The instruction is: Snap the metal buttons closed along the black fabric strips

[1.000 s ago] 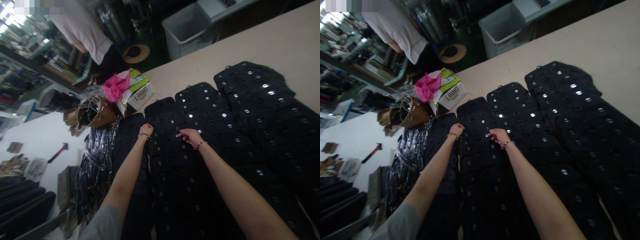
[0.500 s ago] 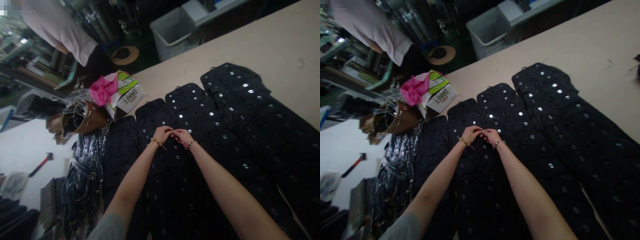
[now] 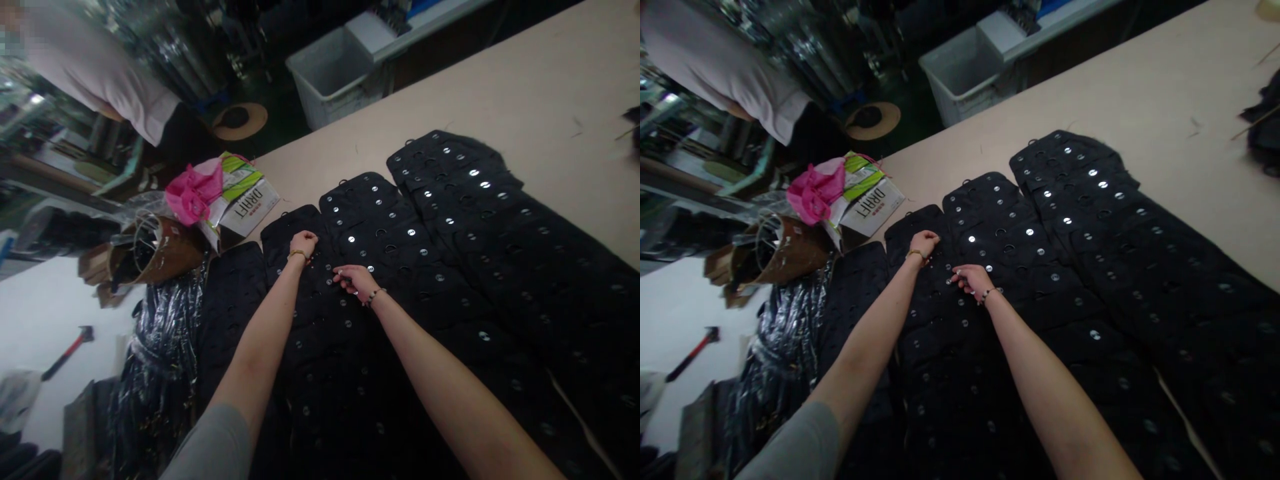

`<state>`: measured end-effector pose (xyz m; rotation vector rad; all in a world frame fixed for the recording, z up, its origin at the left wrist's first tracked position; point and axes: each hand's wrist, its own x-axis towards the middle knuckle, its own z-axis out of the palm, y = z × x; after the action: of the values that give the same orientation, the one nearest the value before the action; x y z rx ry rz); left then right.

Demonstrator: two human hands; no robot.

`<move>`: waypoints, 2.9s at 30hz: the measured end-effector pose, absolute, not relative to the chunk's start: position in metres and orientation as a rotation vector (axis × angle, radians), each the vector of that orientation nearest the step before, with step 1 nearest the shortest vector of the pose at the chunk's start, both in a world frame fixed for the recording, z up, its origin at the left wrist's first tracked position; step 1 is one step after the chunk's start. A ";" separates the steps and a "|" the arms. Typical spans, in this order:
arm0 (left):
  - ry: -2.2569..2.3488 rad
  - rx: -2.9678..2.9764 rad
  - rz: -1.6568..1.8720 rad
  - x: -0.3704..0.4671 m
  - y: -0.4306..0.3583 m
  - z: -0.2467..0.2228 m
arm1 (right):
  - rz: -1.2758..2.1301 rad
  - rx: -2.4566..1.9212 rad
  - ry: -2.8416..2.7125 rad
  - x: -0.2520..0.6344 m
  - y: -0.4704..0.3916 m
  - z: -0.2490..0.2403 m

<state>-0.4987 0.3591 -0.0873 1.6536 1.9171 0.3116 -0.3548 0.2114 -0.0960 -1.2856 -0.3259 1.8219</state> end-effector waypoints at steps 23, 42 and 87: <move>1.125 2.172 0.259 -0.502 0.268 -0.050 | 1.799 -1.276 -0.443 -0.356 0.209 -0.104; 2.017 1.775 -0.041 -0.617 0.364 -0.065 | 1.791 -1.337 -0.375 -0.355 0.211 -0.093; 1.228 1.851 0.039 -0.490 0.270 -0.058 | 1.673 -1.308 -0.367 -0.357 0.195 -0.100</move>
<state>-0.4901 0.2704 -0.0582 1.8511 1.2276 0.0389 -0.3566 0.1955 -0.1005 -1.3078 -0.3666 1.6726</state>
